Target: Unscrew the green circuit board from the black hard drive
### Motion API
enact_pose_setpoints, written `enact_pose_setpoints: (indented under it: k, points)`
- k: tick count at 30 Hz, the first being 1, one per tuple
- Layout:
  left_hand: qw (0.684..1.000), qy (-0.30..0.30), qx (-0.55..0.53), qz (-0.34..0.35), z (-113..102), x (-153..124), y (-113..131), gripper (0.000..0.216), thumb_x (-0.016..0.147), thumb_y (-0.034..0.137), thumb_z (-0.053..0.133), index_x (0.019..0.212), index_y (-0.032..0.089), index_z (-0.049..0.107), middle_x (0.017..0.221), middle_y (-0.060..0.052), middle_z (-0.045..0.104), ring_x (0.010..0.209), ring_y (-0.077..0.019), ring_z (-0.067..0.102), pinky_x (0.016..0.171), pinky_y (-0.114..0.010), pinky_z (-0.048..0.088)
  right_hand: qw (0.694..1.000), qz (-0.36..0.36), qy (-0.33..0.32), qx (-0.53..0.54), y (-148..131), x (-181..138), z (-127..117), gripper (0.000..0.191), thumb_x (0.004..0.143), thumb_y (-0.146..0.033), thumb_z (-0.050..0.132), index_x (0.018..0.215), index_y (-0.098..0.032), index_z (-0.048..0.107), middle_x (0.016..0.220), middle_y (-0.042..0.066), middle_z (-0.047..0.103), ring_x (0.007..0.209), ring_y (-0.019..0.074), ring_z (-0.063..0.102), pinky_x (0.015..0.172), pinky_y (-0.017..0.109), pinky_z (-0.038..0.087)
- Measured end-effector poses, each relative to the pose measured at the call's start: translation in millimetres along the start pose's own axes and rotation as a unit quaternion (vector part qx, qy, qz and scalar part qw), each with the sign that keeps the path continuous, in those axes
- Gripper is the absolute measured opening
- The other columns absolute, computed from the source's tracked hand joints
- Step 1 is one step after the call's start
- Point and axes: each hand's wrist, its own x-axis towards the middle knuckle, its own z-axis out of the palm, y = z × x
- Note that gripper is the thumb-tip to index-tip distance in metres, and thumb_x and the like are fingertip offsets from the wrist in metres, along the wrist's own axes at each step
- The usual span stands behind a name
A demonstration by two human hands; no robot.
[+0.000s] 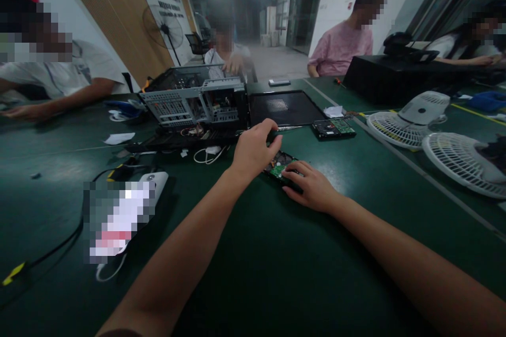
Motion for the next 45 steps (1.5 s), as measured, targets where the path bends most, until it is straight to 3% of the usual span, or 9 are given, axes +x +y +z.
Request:
enact_pose_setpoints:
  k: [5, 15, 27, 39, 45]
  points:
    - [1.0, 0.002, -0.021, 0.001, -4, 2, -4, 0.017, 0.089, 0.03, 0.073, 0.098, 0.022, 0.061, 0.091, -0.001, 0.068, 0.079, -0.0161, 0.064, 0.072, -0.028, 0.053, 1.0, -0.006, 0.002, -0.003, 1, -1, 1, 0.033, 0.096, -0.034, 0.06, 0.125, -0.02, 0.064, 0.123, 0.015, 0.062, 0.114, 0.0303, 0.06, 0.097, 0.053, 0.055]
    - [0.997, -0.011, -0.076, -0.001, -1, 2, -4, 0.029, 0.086, 0.024, 0.077, 0.108, 0.023, 0.058, 0.096, -0.002, 0.069, 0.083, -0.0161, 0.068, 0.074, -0.029, 0.055, 1.0, -0.006, -0.006, -0.014, 1, 0, 1, 0.033, 0.098, -0.036, 0.058, 0.125, -0.019, 0.063, 0.125, 0.015, 0.061, 0.116, 0.0301, 0.059, 0.1, 0.051, 0.054]
    - [0.998, -0.032, -0.044, 0.039, -1, 1, -6, 0.018, 0.092, 0.023, 0.07, 0.106, 0.023, 0.059, 0.095, -0.001, 0.068, 0.082, -0.0157, 0.066, 0.076, -0.029, 0.055, 1.0, -0.004, -0.004, -0.004, 1, 0, 2, 0.033, 0.097, -0.034, 0.059, 0.126, -0.02, 0.063, 0.125, 0.015, 0.061, 0.114, 0.0299, 0.059, 0.098, 0.053, 0.055]
    - [0.998, 0.001, 0.02, 0.059, 4, -2, -7, 0.012, 0.095, 0.026, 0.066, 0.101, 0.02, 0.057, 0.094, -0.003, 0.069, 0.085, -0.0187, 0.068, 0.078, -0.033, 0.056, 1.0, -0.007, 0.003, 0.0, 1, 0, 2, 0.033, 0.096, -0.033, 0.06, 0.126, -0.021, 0.063, 0.124, 0.015, 0.061, 0.115, 0.0304, 0.059, 0.098, 0.053, 0.055]
    - [0.996, 0.013, 0.019, 0.082, 9, -4, -8, 0.024, 0.092, 0.027, 0.071, 0.107, 0.02, 0.053, 0.113, -0.008, 0.064, 0.105, -0.0225, 0.066, 0.085, -0.035, 0.059, 1.0, -0.005, -0.007, -0.006, 2, 0, 2, 0.033, 0.097, -0.035, 0.059, 0.125, -0.02, 0.063, 0.125, 0.015, 0.061, 0.115, 0.0298, 0.059, 0.1, 0.053, 0.054]
